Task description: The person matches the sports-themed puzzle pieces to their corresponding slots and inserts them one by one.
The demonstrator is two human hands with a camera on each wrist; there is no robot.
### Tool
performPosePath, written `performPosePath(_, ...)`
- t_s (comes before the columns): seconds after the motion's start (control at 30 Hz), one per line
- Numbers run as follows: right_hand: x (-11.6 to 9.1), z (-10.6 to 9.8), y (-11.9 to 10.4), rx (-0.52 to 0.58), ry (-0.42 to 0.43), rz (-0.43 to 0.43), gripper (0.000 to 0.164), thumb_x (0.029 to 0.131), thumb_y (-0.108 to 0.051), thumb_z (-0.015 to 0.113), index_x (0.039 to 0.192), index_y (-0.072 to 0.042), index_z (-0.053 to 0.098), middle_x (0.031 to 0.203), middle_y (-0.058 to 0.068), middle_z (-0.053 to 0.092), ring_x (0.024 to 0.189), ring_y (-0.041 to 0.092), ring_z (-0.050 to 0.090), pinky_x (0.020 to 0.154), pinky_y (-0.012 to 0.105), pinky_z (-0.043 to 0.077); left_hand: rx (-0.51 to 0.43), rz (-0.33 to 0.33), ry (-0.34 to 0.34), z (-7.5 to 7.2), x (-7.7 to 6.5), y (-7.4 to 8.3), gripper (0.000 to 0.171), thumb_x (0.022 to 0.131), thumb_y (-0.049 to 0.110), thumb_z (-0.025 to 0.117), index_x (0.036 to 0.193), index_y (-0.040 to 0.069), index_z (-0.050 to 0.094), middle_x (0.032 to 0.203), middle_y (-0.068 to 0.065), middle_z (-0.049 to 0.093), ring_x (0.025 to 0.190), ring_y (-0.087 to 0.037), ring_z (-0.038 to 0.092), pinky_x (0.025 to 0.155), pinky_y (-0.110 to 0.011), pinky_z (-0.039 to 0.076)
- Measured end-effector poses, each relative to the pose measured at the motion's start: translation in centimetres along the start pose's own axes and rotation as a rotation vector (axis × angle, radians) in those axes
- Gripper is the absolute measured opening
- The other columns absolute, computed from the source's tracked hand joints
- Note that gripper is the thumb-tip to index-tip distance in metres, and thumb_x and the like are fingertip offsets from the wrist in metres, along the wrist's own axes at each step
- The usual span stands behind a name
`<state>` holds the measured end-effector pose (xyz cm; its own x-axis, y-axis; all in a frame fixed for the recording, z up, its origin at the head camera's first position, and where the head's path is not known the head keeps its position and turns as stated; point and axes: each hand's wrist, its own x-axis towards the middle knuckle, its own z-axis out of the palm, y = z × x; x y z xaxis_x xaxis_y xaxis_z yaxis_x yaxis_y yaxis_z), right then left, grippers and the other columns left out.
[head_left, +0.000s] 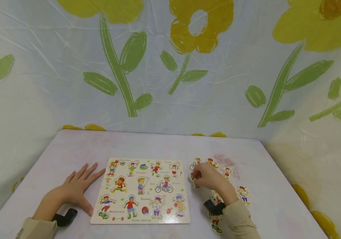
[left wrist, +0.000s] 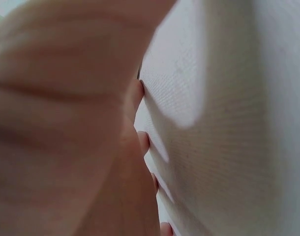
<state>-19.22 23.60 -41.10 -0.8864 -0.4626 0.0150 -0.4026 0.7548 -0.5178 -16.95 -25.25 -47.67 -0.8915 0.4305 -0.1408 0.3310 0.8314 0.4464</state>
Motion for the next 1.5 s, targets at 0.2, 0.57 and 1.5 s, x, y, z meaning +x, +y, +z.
performPosePath(0.2,0.9,-0.2,-1.0,-0.018,-0.007,-0.004,0.016,0.070,0.009,0.069,0.079,-0.004,0.068,0.074,0.002,0.061,0.063,0.012,0.049,0.055,0.025,0.044,0.029,-0.034,-0.019,-0.4,0.0,0.6,0.142,0.037,0.071,0.087,0.157,0.023,0.028,0.164,-0.020,0.008,0.146,-0.051,-0.002,0.105,-0.079,0.001)
performPosePath(0.57,2.3,-0.5,-2.7,-0.015,-0.016,0.025,0.014,0.073,0.008,0.072,0.083,-0.002,0.068,0.077,0.004,0.060,0.067,0.015,0.050,0.056,0.026,0.046,0.043,-0.043,-0.029,-0.5,0.0,0.8,0.143,0.037,0.069,0.089,0.157,0.023,0.027,0.164,-0.020,0.007,0.146,-0.051,-0.002,0.105,-0.079,0.001)
performPosePath(1.5,7.0,-0.5,-6.5,-0.018,-0.049,-0.065,0.010,0.079,0.004,0.072,0.086,-0.004,0.072,0.081,0.002,0.064,0.070,0.014,0.053,0.063,0.026,0.050,0.027,-0.068,-0.031,-0.3,0.1,0.7,0.143,0.035,0.071,0.088,0.156,0.022,0.029,0.164,-0.019,0.007,0.146,-0.050,-0.003,0.106,-0.078,-0.001)
